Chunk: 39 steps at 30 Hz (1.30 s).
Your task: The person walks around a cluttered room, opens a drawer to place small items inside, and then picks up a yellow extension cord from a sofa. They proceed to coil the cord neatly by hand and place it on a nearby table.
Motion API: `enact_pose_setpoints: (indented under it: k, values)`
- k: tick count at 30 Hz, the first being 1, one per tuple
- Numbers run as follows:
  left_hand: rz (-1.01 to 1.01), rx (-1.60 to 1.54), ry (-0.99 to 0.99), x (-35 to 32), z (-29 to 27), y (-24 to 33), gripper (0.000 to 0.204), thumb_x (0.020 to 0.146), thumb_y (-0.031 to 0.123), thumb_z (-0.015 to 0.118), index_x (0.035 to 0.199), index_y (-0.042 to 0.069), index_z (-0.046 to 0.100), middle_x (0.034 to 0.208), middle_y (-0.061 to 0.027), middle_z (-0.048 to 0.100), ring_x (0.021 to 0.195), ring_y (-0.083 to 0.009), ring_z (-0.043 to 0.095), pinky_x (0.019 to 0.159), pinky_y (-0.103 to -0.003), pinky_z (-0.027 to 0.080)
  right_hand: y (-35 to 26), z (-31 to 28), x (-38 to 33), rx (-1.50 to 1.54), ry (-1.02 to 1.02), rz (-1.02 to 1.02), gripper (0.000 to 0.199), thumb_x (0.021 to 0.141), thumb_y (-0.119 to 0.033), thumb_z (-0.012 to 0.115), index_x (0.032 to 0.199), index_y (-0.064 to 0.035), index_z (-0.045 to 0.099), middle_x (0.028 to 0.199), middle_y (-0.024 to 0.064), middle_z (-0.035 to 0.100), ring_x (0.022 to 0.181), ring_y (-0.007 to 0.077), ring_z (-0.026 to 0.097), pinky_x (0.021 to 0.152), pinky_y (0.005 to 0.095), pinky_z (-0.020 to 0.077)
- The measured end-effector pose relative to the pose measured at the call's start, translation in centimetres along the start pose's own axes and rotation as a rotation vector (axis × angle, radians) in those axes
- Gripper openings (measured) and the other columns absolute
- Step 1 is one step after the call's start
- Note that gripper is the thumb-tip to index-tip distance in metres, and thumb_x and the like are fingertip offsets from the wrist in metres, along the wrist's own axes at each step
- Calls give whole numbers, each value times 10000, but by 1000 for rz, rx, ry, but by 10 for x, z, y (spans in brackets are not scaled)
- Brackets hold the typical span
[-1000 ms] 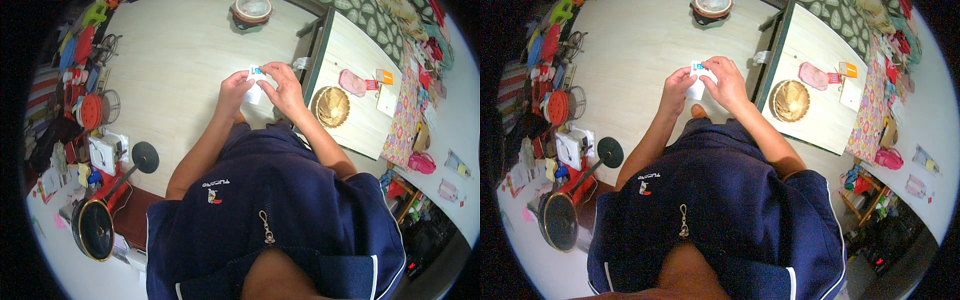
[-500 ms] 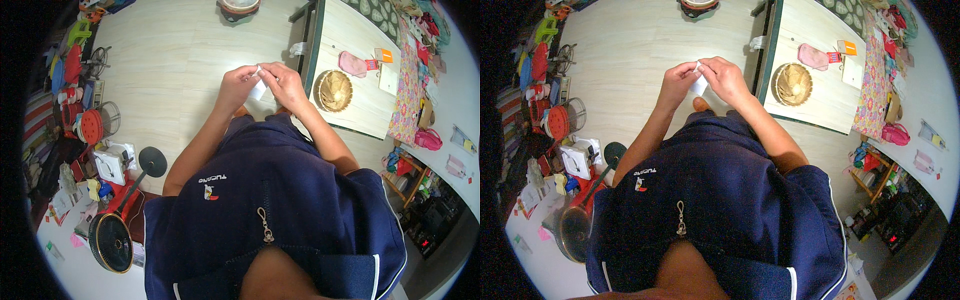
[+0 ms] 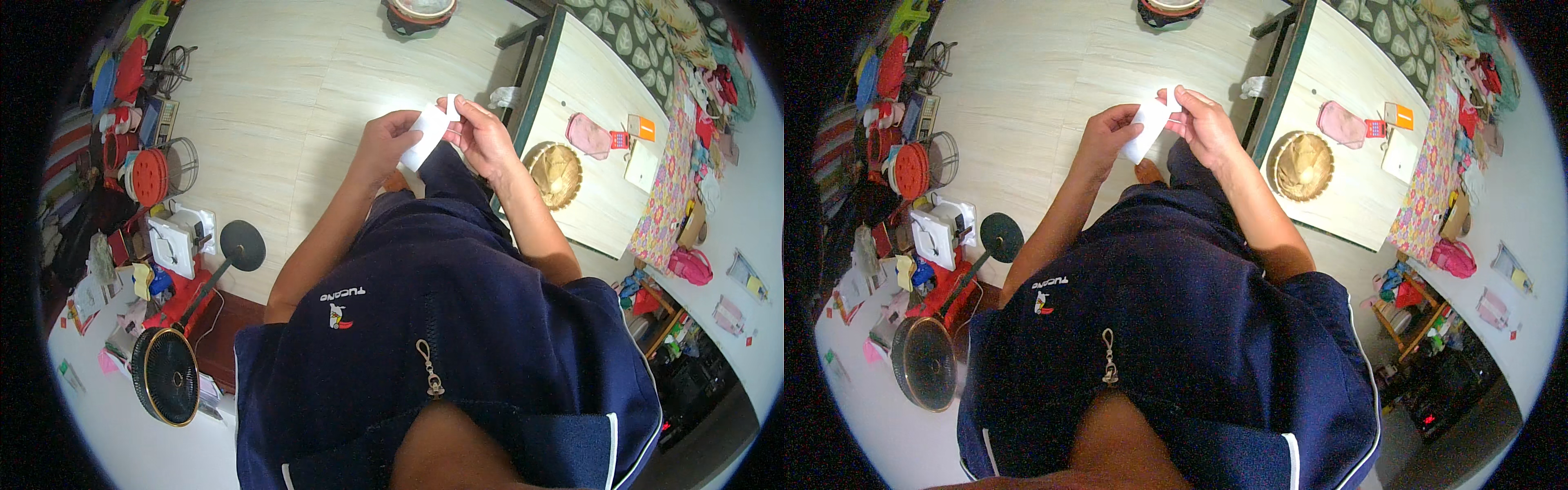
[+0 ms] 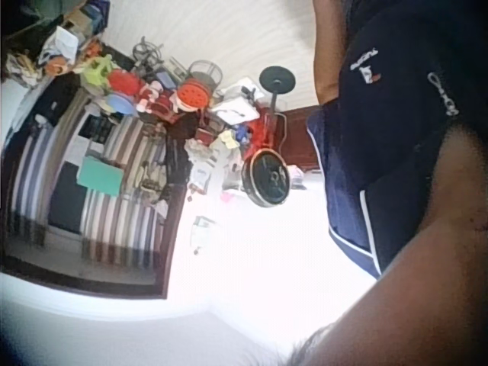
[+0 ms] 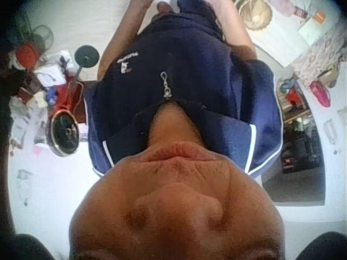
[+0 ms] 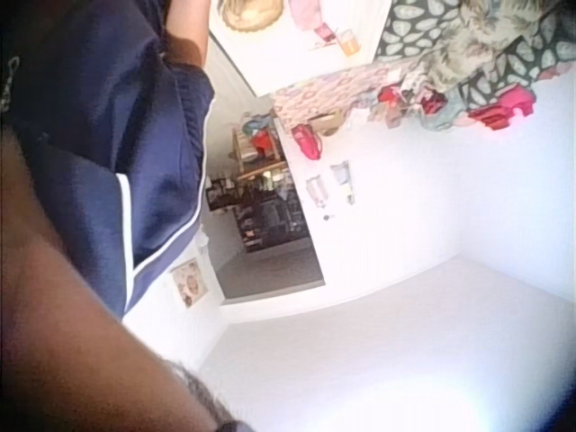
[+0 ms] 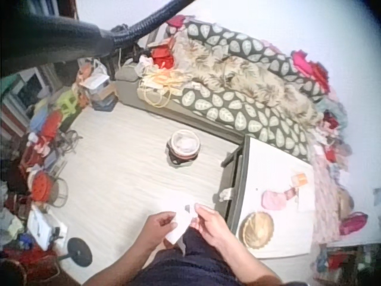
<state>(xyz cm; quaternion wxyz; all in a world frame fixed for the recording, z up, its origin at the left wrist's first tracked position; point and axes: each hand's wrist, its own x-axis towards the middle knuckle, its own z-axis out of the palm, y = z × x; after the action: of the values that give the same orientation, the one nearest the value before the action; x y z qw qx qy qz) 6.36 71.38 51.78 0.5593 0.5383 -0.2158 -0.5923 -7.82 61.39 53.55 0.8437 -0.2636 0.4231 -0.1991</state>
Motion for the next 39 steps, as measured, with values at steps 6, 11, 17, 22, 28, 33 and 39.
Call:
enact_pose_setpoints:
  k: [6, 11, 17, 22, 28, 33, 39]
  values:
    - [-45, -38, 39, 54, -4, 2, 270, 773, 5, 527, 1039, -39, 540, 903, -95, 597, 762, -152, 583, 649, -260, 486, -26, -14, 58, 250, -118, 98, 287, 901, -189, 458, 1096, 19, 489, 975, 110, 585, 843, 167, 579, 752, 285, 485]
    - [-115, -137, 94, 128, 15, 31, 268, 782, -27, 466, 1047, -51, 501, 900, -129, 596, 735, -208, 616, 643, -304, 519, -81, -25, 120, 131, -115, 61, 284, 897, -185, 462, 1096, 14, 506, 1022, 112, 577, 880, 176, 564, 791, 302, 456]
    - [-146, -55, 183, 226, 48, 63, 246, 790, -35, 445, 1029, -60, 498, 886, -142, 599, 706, -222, 630, 640, -295, 523, -167, -47, 181, -30, -96, 58, 263, 876, -195, 513, 1066, -18, 547, 990, 66, 579, 818, 138, 543, 716, 251, 436]
    - [-92, 65, 192, 298, 54, 62, 222, 787, -41, 446, 997, -60, 516, 865, -132, 607, 715, -204, 633, 636, -281, 518, -221, -75, 220, -85, 12, 78, 237, 873, -176, 522, 1043, -10, 531, 920, 50, 568, 816, 128, 541, 792, 289, 439]
    - [-223, 99, 93, 361, 50, 71, 223, 767, -54, 436, 968, -60, 531, 835, -126, 614, 713, -200, 633, 638, -280, 518, -240, -100, 256, 88, 206, 29, 193, 868, -158, 527, 1012, -28, 534, 799, 22, 570, 745, 118, 559, 686, 263, 476]
    - [-379, 94, 206, 433, 9, 42, 236, 734, -81, 413, 939, -53, 527, 841, -133, 603, 714, -232, 634, 619, -305, 529, -237, -132, 292, 380, 398, -35, 221, 840, -127, 561, 1025, -20, 506, 797, 37, 575, 663, 106, 577, 614, 248, 509]
    - [-516, 169, 280, 555, -78, -27, 240, 729, -56, 418, 940, -53, 533, 873, -151, 591, 715, -256, 627, 598, -331, 536, -217, -121, 319, 445, 686, -73, 197, 849, -128, 545, 1016, -37, 492, 780, 33, 560, 706, 134, 558, 665, 272, 480]
